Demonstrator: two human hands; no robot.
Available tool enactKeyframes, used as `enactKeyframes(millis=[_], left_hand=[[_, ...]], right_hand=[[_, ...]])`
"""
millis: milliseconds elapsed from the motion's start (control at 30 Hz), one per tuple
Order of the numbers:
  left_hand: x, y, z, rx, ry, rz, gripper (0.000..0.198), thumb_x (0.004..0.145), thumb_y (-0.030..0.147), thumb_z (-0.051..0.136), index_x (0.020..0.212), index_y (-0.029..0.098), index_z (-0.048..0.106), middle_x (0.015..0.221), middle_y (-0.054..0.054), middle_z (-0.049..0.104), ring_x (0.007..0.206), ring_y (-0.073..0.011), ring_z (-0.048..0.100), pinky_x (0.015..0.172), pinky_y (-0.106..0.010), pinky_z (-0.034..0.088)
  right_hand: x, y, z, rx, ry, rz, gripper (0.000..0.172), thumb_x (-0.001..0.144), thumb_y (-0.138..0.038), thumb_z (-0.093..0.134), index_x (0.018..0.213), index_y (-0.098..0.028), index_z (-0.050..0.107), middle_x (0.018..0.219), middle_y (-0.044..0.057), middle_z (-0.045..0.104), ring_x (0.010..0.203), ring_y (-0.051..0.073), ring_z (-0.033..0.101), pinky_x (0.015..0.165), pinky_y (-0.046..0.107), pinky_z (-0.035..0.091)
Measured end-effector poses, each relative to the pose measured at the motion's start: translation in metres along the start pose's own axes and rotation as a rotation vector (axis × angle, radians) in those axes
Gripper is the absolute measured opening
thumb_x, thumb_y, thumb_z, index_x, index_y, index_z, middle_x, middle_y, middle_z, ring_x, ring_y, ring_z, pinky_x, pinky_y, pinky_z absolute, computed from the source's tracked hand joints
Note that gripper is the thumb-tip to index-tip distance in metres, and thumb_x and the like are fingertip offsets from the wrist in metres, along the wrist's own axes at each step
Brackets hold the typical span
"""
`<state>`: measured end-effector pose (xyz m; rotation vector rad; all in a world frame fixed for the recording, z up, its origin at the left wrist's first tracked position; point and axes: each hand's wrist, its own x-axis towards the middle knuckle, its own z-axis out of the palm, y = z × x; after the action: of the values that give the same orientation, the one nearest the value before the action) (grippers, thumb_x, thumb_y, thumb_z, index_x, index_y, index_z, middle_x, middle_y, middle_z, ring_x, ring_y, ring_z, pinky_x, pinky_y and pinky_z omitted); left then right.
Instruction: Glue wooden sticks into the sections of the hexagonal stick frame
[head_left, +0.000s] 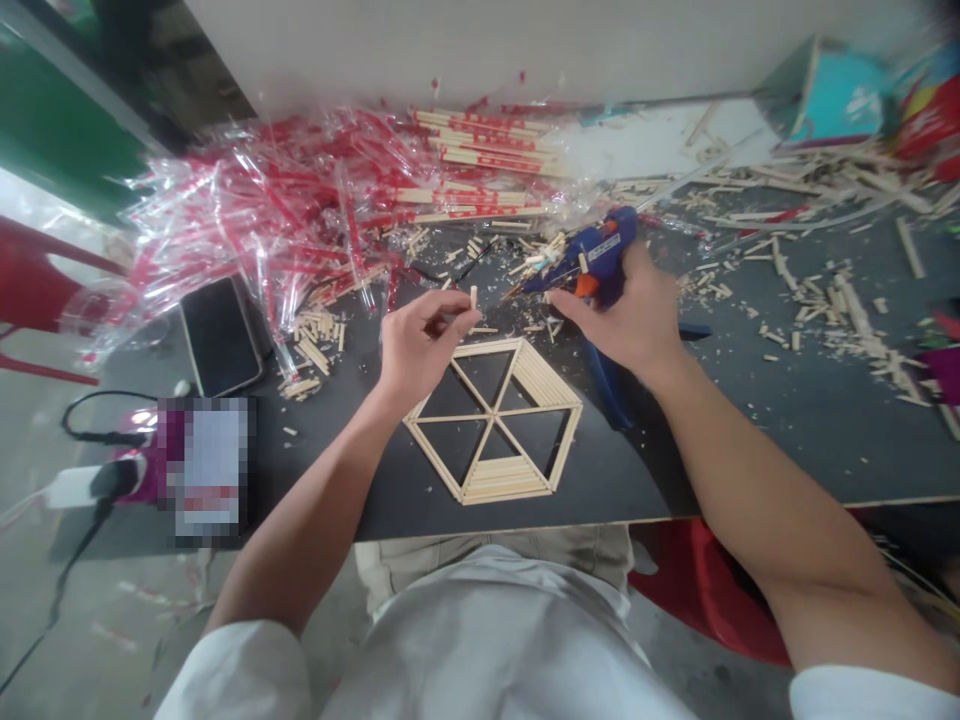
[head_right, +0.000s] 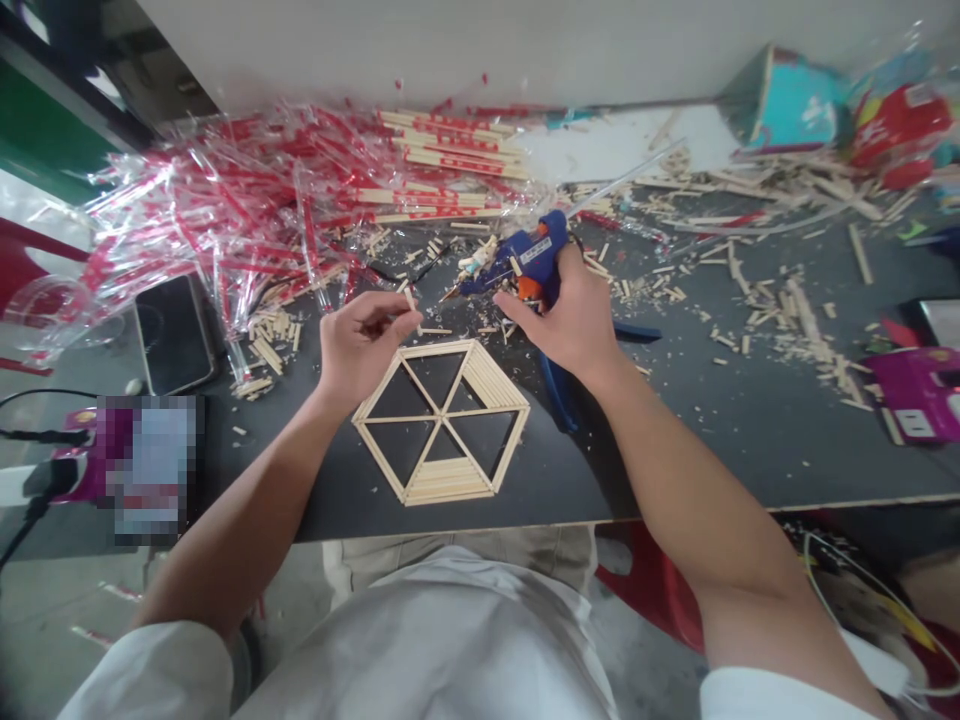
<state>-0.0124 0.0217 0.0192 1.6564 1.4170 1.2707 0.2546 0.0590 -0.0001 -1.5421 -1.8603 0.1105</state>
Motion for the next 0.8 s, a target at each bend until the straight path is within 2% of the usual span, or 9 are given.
enactKeyframes(millis=[100,200,433,800], left_hand=[[-0.003,0.003,-0.005,0.183,-0.044,0.183,0.011,0.094,0.028,0.072,0.093,0.024,0.082,0.094,-0.005,0.08,0.075,-0.0148,0.067,0.075,-0.028,0.052],[-0.005,0.003,-0.007,0.295,-0.099,0.257,0.022,0.1,0.03,0.063,0.103,0.025,0.084,0.104,-0.007,0.082,0.093,-0.0191,0.074,0.083,-0.03,0.054],[-0.006,0.0,-0.005,0.382,-0.127,0.284,0.027,0.103,0.03,0.059,0.112,0.025,0.084,0.108,-0.007,0.082,0.094,-0.0188,0.075,0.084,-0.03,0.055],[-0.006,0.002,-0.005,0.346,-0.14,0.238,0.026,0.102,0.029,0.06,0.109,0.025,0.084,0.107,-0.009,0.082,0.095,-0.0208,0.075,0.083,-0.031,0.056]], right_hand=[[0.0,-0.001,-0.001,-0.001,0.017,-0.01,0.058,0.083,-0.062,0.069,0.127,-0.025,0.06,0.085,0.01,0.073,0.077,0.034,0.071,0.076,0.049,0.057],[0.001,-0.001,-0.001,-0.015,0.009,-0.009,0.052,0.087,-0.057,0.063,0.128,-0.026,0.06,0.087,0.011,0.074,0.078,0.033,0.071,0.075,0.047,0.057],[0.002,0.011,0.006,-0.026,-0.043,0.004,0.052,0.088,-0.058,0.059,0.129,-0.025,0.059,0.083,0.01,0.071,0.077,0.033,0.07,0.073,0.047,0.055],[0.004,0.011,0.002,-0.02,-0.088,0.009,0.055,0.09,-0.056,0.058,0.134,-0.023,0.059,0.088,0.012,0.072,0.084,0.036,0.071,0.078,0.049,0.055]])
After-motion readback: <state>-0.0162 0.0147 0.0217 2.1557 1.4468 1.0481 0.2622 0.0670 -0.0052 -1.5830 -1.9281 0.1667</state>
